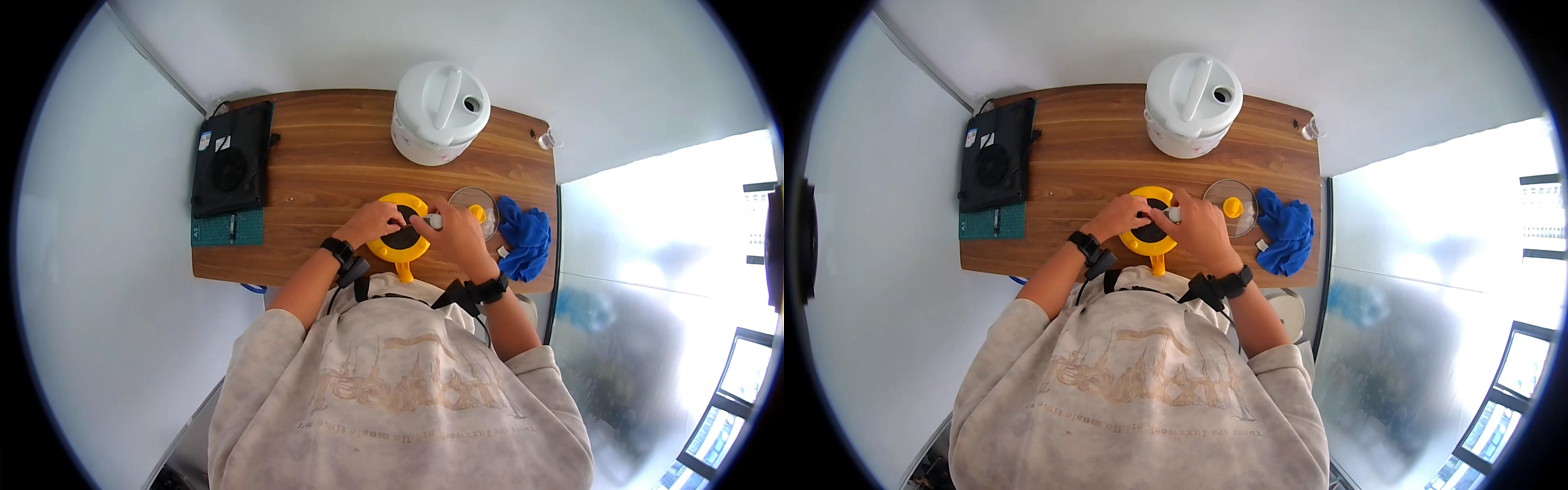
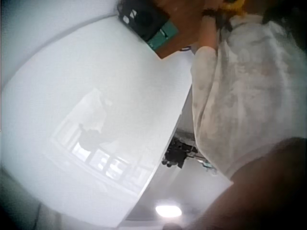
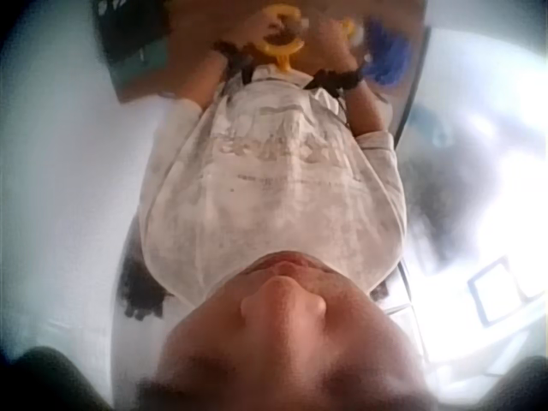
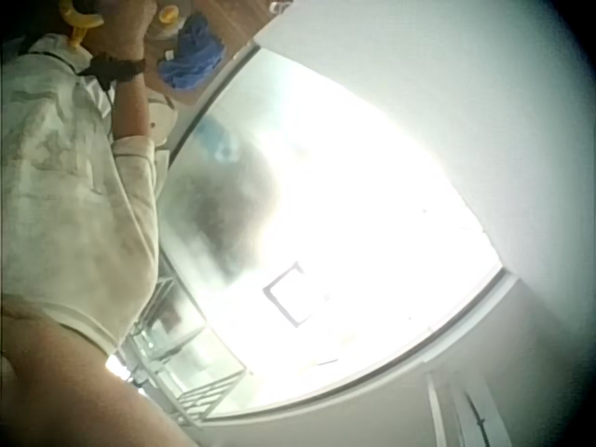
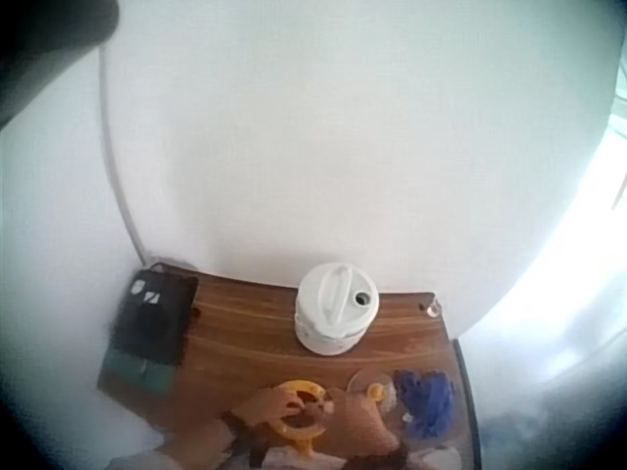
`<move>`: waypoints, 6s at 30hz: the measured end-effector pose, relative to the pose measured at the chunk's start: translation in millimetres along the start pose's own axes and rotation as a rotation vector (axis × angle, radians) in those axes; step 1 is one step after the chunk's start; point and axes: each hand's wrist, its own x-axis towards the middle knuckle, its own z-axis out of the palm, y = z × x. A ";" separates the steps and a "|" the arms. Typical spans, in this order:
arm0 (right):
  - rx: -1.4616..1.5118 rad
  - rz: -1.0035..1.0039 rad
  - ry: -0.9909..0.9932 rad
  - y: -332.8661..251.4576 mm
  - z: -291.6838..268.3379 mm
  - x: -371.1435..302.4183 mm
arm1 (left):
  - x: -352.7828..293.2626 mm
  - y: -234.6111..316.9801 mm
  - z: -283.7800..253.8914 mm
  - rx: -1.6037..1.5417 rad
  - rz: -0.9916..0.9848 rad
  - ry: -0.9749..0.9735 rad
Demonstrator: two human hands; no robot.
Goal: The person disassembles a white rice cooker and a yellow pot. They remove the rice cooker lid, wipe the table with a blue cloth, then use a screwdriver to remove the knob from the pot lid and unscrew the bottom plate of the pot.
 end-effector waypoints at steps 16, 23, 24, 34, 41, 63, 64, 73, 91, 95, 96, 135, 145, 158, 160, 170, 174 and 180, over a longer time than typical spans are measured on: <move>0.168 -0.193 -0.274 22.2 -9.3 3.5 | 0.7 -13.7 -3.1 -0.115 0.036 -0.035; 0.225 -0.141 -0.260 13.9 -7.4 9.2 | 0.1 -6.6 -7.3 -0.062 0.024 -0.063; 0.202 -0.121 -0.233 11.0 -4.7 9.3 | 0.9 -3.8 -9.1 -0.032 0.003 -0.087; -0.058 -0.093 -0.133 1.3 -8.8 14.1 | -1.3 -8.4 -2.7 -0.135 -0.011 -0.062; -0.039 -0.303 -0.004 -4.0 -4.6 6.9 | -0.7 -7.9 -3.0 -0.130 0.014 -0.056; -0.065 -0.246 -0.208 -9.9 -14.5 3.4 | -3.6 -4.8 -5.5 -0.163 0.001 -0.044; -0.126 -0.226 -0.174 -11.9 -12.6 3.8 | -3.3 -6.7 -4.2 -0.149 0.011 -0.041; -0.148 -0.166 -0.200 -11.8 -13.2 11.1 | -4.7 -6.5 -4.7 -0.157 0.009 -0.036; -0.128 -0.268 -0.142 -7.2 -11.7 6.7 | -3.3 -9.0 -2.3 -0.165 0.011 -0.040; -0.094 -0.338 -0.122 -3.2 -11.4 5.3 | -3.0 -10.0 -2.1 -0.153 0.025 -0.045; -0.101 -0.335 -0.097 -5.7 -11.2 4.2 | -3.2 -9.1 -2.7 -0.147 0.019 -0.045; -0.034 -0.418 -0.064 2.2 -6.3 5.1 | -3.5 -8.5 -2.3 -0.182 -0.033 -0.065; -0.045 -0.274 -0.149 -1.6 -4.9 7.0 | -4.7 0.2 -7.5 -0.247 -0.118 -0.101; -0.290 -0.124 -0.133 -8.5 -8.6 4.4 | -4.9 -3.4 -5.8 -0.255 -0.071 -0.082; -0.332 -0.117 -0.168 -3.9 -10.7 8.0 | -5.6 -2.8 -6.9 -0.251 -0.091 -0.102; -0.030 -0.328 -0.123 2.5 -9.2 2.2 | -6.0 -0.7 -7.9 -0.280 -0.123 -0.115; -0.029 -0.353 -0.132 2.6 -9.7 0.1 | -6.3 -2.3 -7.3 -0.264 -0.108 -0.110; -0.002 -0.385 -0.170 4.6 -10.0 -1.7 | -5.8 3.6 -10.2 -0.272 -0.105 -0.105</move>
